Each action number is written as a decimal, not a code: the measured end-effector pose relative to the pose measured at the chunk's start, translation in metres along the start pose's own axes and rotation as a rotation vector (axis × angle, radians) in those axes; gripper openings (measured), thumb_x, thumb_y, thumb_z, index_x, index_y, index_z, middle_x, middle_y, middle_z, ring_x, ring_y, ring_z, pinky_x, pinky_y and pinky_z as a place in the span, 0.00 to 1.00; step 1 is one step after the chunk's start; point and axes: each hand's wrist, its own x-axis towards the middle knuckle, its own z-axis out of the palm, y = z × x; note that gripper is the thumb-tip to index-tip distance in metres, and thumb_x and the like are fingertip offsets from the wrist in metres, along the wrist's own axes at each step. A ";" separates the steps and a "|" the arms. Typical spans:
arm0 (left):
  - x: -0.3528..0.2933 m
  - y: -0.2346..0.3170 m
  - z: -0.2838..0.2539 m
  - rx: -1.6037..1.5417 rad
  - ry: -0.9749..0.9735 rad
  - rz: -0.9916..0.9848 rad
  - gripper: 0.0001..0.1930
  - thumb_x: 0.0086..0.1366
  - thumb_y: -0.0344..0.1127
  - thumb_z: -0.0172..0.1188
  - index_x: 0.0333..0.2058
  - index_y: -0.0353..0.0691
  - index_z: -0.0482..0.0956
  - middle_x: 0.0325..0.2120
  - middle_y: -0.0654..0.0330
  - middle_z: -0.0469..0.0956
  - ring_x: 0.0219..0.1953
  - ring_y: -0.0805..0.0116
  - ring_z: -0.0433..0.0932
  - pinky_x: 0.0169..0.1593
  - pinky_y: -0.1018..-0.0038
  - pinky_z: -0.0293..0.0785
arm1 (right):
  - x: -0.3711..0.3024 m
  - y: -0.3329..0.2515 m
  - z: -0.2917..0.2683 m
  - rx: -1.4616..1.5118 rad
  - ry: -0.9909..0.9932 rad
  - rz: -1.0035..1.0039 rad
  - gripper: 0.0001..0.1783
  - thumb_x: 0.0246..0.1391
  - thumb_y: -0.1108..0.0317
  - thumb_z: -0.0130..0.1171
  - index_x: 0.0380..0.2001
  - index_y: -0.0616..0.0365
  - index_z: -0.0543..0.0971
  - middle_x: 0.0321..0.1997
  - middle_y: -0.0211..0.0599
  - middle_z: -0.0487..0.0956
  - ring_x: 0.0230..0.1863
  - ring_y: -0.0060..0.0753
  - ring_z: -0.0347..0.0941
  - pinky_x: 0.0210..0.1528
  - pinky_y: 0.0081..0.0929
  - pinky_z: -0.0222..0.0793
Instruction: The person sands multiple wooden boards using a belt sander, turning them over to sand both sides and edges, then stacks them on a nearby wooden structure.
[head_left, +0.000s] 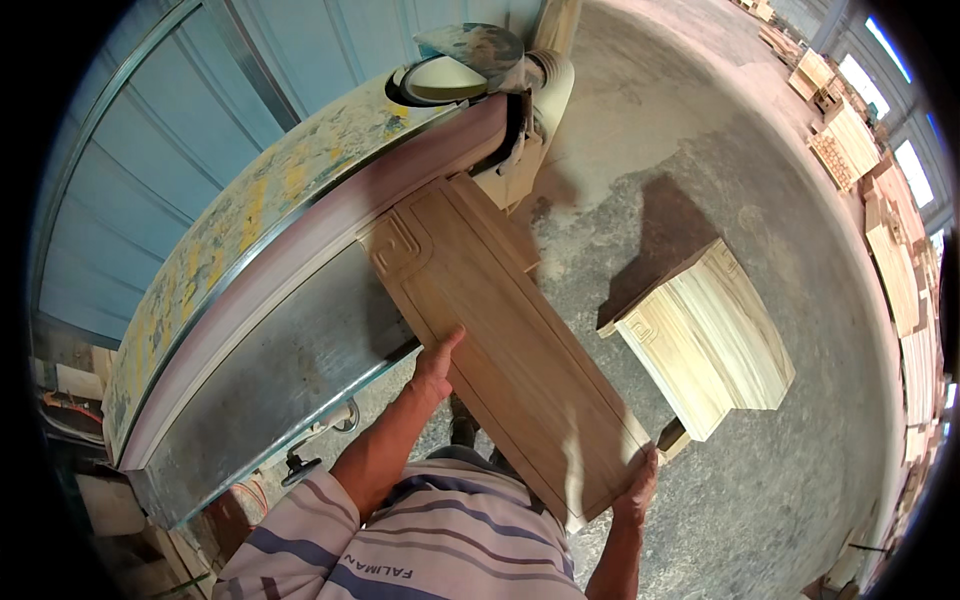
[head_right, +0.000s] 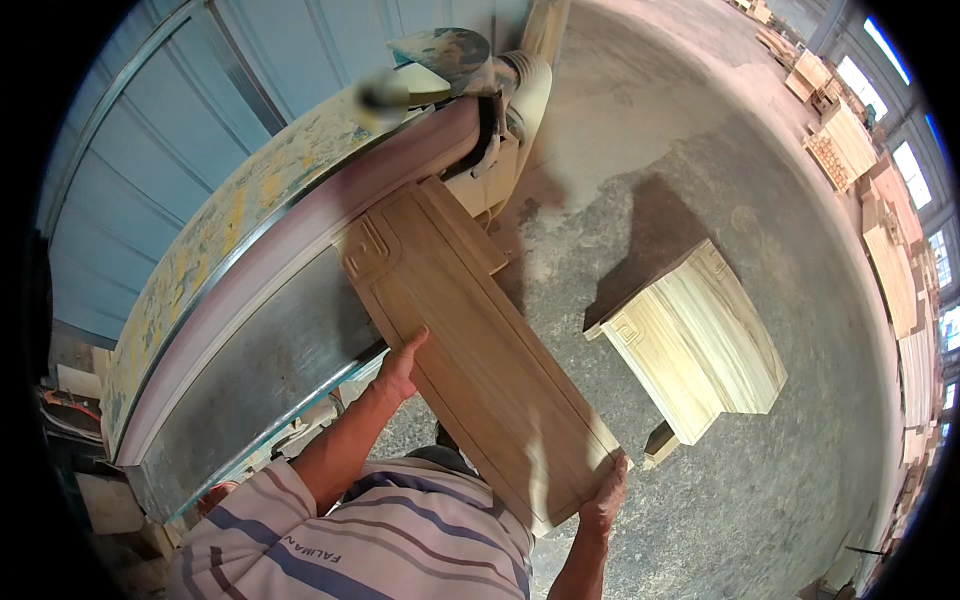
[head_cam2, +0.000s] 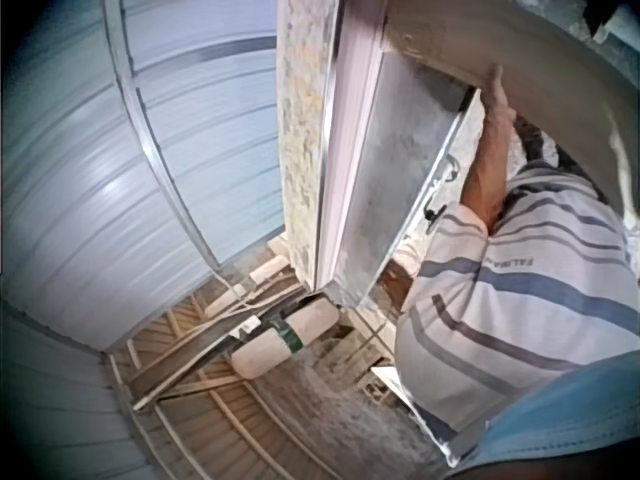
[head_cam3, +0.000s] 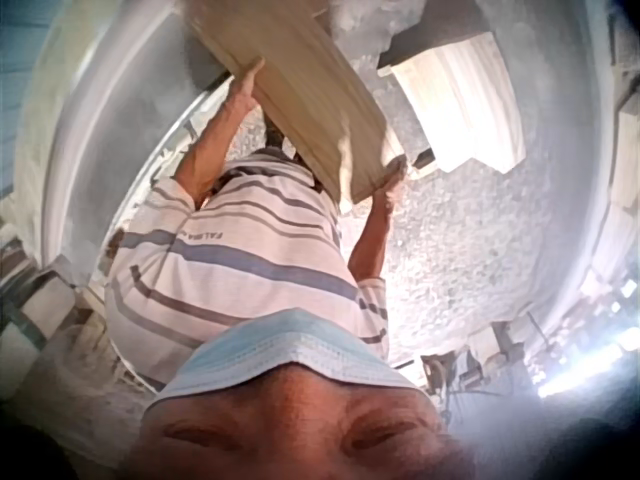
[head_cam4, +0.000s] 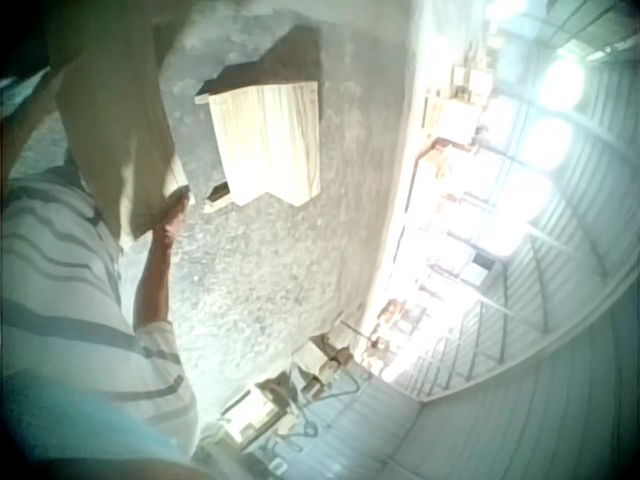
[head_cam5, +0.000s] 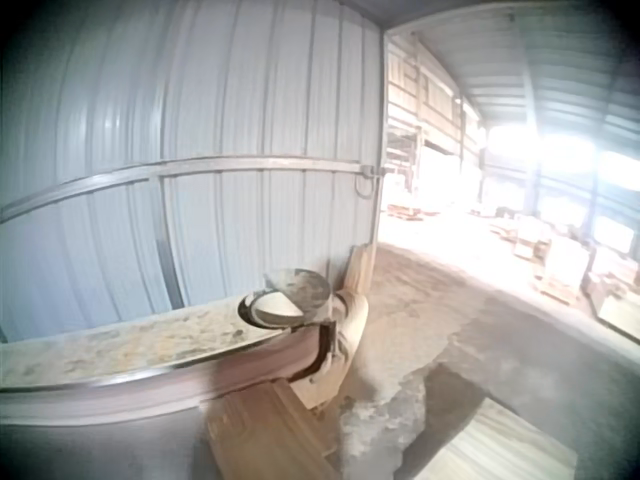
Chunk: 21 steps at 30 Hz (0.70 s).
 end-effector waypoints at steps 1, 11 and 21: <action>-0.001 0.002 0.000 0.021 0.028 0.005 0.36 0.49 0.46 0.67 0.54 0.41 0.63 0.49 0.58 0.68 0.52 0.58 0.66 0.53 0.55 0.65 | -0.001 0.003 0.005 -0.031 0.021 -0.046 0.25 0.58 0.46 0.40 0.47 0.56 0.69 0.44 0.35 0.70 0.47 0.31 0.66 0.52 0.30 0.62; 0.002 0.002 0.000 0.004 -0.094 0.004 0.30 0.55 0.44 0.61 0.53 0.41 0.64 0.50 0.59 0.68 0.52 0.60 0.67 0.53 0.61 0.64 | 0.004 0.011 0.003 -0.001 0.267 0.058 0.26 0.57 0.47 0.42 0.46 0.57 0.72 0.44 0.34 0.72 0.46 0.32 0.67 0.50 0.31 0.64; 0.020 -0.004 -0.021 -0.029 -0.187 -0.001 0.29 0.57 0.44 0.58 0.55 0.39 0.62 0.51 0.58 0.67 0.52 0.59 0.65 0.54 0.62 0.62 | -0.009 0.000 0.000 -0.366 0.136 -0.231 0.24 0.56 0.50 0.47 0.44 0.61 0.73 0.40 0.35 0.75 0.40 0.29 0.71 0.44 0.28 0.68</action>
